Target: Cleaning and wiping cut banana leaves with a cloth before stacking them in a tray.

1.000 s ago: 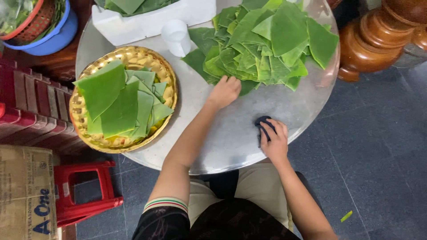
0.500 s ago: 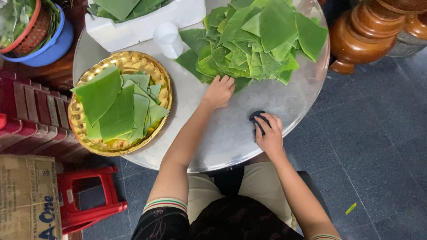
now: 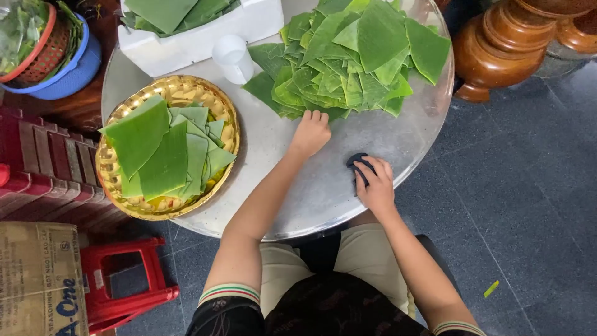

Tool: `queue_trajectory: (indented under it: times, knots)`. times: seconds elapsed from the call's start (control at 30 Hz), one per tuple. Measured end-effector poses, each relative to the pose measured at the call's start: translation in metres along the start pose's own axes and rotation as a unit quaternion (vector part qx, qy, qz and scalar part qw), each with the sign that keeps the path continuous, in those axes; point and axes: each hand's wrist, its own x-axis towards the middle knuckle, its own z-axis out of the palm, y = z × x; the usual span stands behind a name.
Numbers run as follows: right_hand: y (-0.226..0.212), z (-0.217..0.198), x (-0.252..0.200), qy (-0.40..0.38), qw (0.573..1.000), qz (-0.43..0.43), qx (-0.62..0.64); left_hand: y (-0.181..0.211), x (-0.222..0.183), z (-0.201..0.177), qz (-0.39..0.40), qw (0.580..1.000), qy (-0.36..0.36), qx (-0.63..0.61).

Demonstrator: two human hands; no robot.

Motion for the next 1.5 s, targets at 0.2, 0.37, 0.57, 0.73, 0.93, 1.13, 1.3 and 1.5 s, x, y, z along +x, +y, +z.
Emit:
queue_trajectory:
  times: [0.2,0.37,0.57,0.73,0.93,1.13,1.3,1.5]
  knots:
    - [0.003,0.0,-0.003,-0.002,1.0,-0.003,-0.006,0.003,-0.045,-0.053,0.023,0.999,-0.014,-0.04]
    - [0.008,-0.005,-0.005,0.002,0.999,0.023,0.031,0.045,-0.152,-0.119,-0.053,0.986,-0.055,-0.147]
    - [-0.021,-0.007,-0.006,0.0,0.994,0.042,0.096,0.083,-0.221,-0.212,-0.247,0.919,-0.064,-0.301]
    - [-0.101,0.047,-0.037,-0.178,0.958,-0.102,0.202,0.087,-0.228,-0.207,-0.441,0.851,-0.069,-0.277]
    - [-0.105,0.099,-0.055,-0.257,0.93,-0.228,0.128,0.06,-0.201,-0.229,-0.522,0.759,-0.204,-0.333]
    - [-0.071,0.133,-0.017,-0.305,0.937,-0.162,0.052,0.051,-0.19,-0.233,-0.489,0.745,-0.292,-0.347]
    - [-0.045,0.161,0.008,-0.247,0.958,-0.142,0.021,0.044,-0.185,-0.233,-0.473,0.735,-0.31,-0.375]
    - [-0.029,0.143,0.043,-0.167,0.979,-0.114,-0.001,0.039,-0.184,-0.23,-0.413,0.76,-0.311,-0.394]
